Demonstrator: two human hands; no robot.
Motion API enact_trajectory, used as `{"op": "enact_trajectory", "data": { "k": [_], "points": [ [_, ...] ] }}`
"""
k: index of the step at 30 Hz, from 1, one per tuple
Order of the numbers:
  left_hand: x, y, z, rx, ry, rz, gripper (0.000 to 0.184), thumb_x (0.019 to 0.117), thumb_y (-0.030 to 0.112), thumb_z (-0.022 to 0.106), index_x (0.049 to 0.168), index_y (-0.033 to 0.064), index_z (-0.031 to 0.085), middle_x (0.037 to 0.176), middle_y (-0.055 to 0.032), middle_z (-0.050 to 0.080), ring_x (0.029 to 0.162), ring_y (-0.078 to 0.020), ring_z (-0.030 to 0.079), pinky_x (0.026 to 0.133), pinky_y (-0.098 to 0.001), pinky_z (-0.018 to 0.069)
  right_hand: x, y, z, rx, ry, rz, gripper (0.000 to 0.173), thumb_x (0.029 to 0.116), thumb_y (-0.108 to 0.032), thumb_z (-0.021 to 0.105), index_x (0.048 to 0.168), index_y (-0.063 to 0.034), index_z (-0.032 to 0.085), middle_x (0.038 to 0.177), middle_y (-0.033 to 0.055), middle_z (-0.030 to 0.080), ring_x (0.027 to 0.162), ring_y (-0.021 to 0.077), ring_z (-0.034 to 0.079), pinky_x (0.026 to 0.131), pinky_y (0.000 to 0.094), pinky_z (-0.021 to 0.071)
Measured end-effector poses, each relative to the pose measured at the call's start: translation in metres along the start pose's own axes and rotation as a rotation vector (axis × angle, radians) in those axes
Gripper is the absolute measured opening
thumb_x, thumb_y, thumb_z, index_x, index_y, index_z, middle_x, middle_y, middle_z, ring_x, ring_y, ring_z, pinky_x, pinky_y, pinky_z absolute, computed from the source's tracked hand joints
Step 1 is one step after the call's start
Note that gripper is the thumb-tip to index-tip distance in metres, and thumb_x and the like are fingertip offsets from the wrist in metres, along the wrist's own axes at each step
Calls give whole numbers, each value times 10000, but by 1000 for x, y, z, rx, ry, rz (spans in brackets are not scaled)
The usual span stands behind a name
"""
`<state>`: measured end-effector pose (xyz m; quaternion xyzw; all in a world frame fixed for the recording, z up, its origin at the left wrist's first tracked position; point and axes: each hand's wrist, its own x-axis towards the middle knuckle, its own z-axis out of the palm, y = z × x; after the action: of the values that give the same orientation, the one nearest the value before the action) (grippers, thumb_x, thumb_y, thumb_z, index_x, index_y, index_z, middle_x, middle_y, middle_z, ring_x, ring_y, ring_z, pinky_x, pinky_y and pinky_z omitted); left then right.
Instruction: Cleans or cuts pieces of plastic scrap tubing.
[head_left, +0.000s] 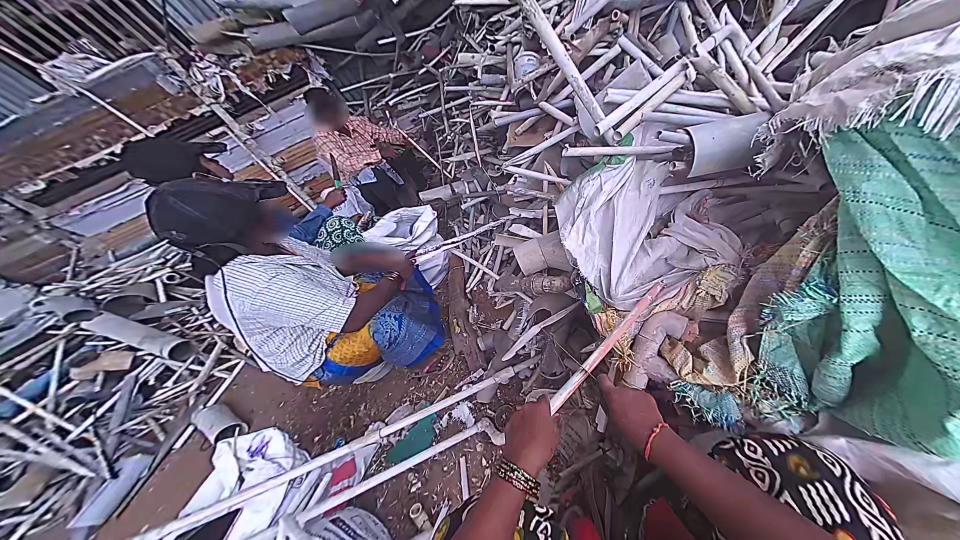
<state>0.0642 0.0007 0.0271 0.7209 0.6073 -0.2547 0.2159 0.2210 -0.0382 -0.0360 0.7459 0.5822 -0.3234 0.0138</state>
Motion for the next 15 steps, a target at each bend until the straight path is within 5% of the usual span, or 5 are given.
{"op": "enact_trajectory", "data": {
  "k": [5,10,15],
  "points": [
    [-2,2,5,-12,5,4,438,1093,326,523,1401,18,568,1313,-241,656,1269,-397,622,1048,-566,496,18,16,-12,56,27,83,407,1138,-303,304,1468,-104,433,1189,233,694,1126,434,692,901,592,550],
    [-5,2,3,-21,19,2,448,1097,357,511,1396,30,575,1304,-238,660,1264,-394,624,1037,-577,497,19,32,-4,247,-12,-114,456,1138,-385,342,1418,-49,470,1112,253,683,1079,438,682,914,607,522],
    [-10,-3,0,-36,10,47,508,1101,431,479,1433,53,554,1298,-245,662,1257,-410,623,1039,-588,484,49,66,7,600,40,-141,479,1147,-374,313,1356,13,503,924,206,619,791,341,633,783,524,519]
  ]
}}
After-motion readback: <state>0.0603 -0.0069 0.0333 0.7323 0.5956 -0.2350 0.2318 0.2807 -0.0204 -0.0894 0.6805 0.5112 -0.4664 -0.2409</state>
